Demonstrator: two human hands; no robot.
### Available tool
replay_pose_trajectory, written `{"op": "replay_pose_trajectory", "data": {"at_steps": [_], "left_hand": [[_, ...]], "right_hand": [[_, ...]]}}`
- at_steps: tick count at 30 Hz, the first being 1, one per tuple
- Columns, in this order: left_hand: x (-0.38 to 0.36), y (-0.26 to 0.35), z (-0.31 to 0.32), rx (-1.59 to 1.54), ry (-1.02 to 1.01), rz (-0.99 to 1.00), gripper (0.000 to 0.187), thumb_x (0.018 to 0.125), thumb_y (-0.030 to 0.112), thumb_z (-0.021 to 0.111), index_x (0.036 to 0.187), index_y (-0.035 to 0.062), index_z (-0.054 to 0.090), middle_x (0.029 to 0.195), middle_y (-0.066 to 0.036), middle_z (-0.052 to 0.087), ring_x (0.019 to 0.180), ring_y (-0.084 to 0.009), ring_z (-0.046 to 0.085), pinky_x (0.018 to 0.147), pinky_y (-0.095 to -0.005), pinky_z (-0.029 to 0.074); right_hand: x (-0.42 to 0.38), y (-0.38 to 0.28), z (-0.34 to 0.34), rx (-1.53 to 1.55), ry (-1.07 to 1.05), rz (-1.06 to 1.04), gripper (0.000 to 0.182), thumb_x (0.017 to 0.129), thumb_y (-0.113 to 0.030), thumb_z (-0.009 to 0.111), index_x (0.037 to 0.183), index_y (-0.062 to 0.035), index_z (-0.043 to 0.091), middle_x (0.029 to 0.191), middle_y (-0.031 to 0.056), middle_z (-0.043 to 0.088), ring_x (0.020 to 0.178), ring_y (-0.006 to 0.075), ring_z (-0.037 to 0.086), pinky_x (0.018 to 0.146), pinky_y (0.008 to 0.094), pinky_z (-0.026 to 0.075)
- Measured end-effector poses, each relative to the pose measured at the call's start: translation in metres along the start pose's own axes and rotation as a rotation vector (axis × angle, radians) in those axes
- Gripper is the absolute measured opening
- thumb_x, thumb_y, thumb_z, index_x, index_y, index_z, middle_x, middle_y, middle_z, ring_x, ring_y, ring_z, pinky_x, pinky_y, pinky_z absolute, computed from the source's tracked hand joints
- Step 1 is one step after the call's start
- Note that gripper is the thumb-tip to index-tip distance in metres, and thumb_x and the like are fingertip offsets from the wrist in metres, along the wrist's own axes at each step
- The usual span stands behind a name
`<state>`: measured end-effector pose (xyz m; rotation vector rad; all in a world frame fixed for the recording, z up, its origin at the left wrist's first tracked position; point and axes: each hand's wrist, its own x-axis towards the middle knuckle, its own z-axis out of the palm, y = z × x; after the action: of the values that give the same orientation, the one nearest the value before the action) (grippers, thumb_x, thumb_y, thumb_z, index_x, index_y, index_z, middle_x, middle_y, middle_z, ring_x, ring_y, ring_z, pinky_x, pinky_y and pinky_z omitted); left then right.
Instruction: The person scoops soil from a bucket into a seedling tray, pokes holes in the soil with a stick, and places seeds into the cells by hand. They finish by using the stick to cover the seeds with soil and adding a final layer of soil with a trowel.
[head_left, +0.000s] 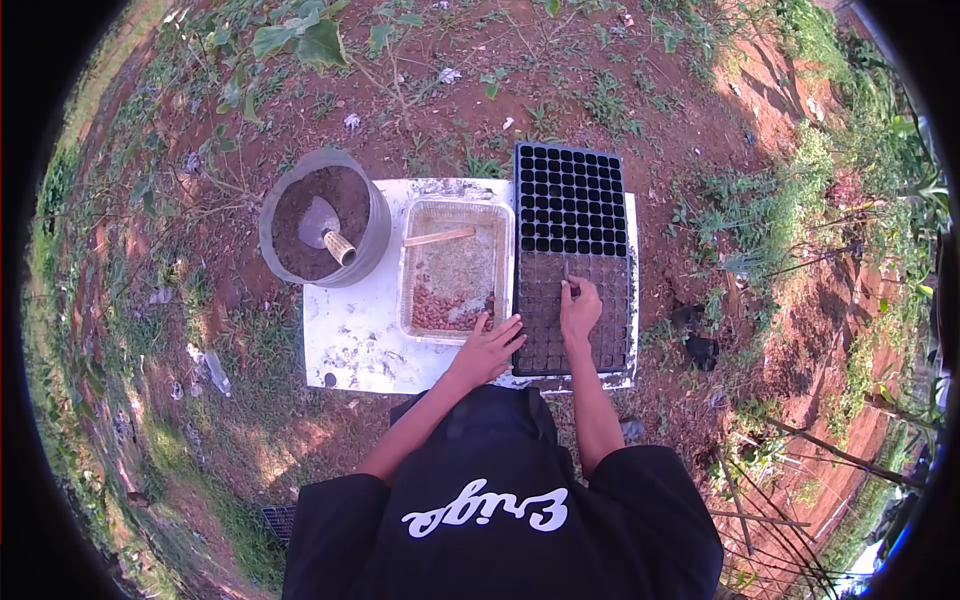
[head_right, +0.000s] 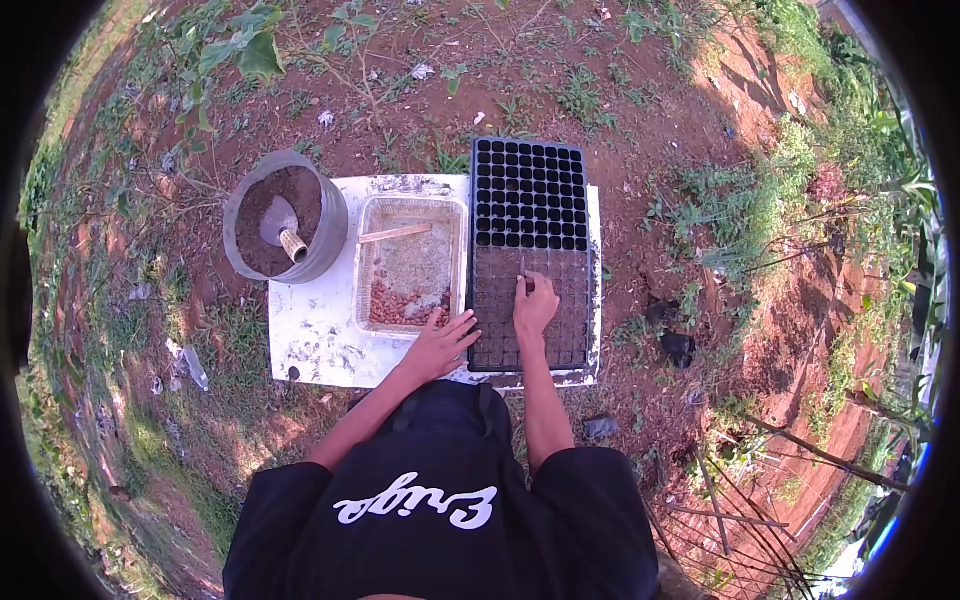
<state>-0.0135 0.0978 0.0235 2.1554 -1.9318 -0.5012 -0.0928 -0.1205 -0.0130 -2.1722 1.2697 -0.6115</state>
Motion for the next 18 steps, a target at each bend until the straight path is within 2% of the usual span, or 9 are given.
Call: {"op": "replay_pose_trajectory", "data": {"at_steps": [3,7,14,16,18], "left_hand": [[0.0,0.0,0.002,-0.005,0.002,0.001,0.07,0.084,0.038,0.071,0.146,0.0155,0.046,0.155,-0.005,0.038,0.151,-0.0185,0.02,0.118,-0.0594,0.016],[-0.001,-0.001,0.002,-0.008,0.007,-0.003,0.07,0.084,0.038,0.071,0.146,0.0153,0.046,0.155,-0.005,0.038,0.151,-0.0187,0.02,0.118,-0.06,0.016],[-0.001,-0.001,0.001,-0.007,0.008,0.001,0.071,0.083,0.037,0.072,0.145,0.0155,0.046,0.155,-0.005,0.039,0.151,-0.0189,0.02,0.118,-0.0603,0.016],[-0.001,-0.001,0.001,-0.017,0.019,-0.002,0.071,0.082,0.036,0.073,0.145,0.0155,0.046,0.154,-0.005,0.039,0.151,-0.0189,0.021,0.118,-0.0604,0.016],[-0.002,0.0,0.001,-0.019,0.025,-0.001,0.071,0.082,0.036,0.073,0.145,0.0155,0.046,0.154,-0.005,0.039,0.151,-0.0188,0.021,0.118,-0.0603,0.016]], "right_hand": [[-0.005,-0.011,0.008,-0.054,0.036,-0.049,0.016,0.083,-0.016,0.075,0.095,-0.0053,0.072,0.088,0.0121,0.07,0.077,0.0282,0.069,0.074,0.0403,0.053],[-0.004,-0.023,0.02,0.003,0.001,0.034,0.017,0.081,-0.018,0.076,0.092,-0.0055,0.073,0.087,0.0114,0.071,0.078,0.0278,0.07,0.075,0.0397,0.053],[-0.002,-0.03,0.028,0.019,-0.025,0.01,0.017,0.081,-0.018,0.077,0.093,-0.0062,0.072,0.087,0.0106,0.071,0.08,0.0279,0.07,0.075,0.0398,0.053],[0.0,-0.031,0.025,-0.031,0.068,0.027,0.018,0.081,-0.018,0.076,0.094,-0.0063,0.072,0.089,0.0099,0.071,0.081,0.0281,0.07,0.075,0.04,0.053],[0.001,-0.031,0.024,-0.044,0.023,0.031,0.018,0.081,-0.018,0.076,0.094,-0.0065,0.071,0.089,0.0099,0.071,0.081,0.0282,0.07,0.076,0.0402,0.053]]}}
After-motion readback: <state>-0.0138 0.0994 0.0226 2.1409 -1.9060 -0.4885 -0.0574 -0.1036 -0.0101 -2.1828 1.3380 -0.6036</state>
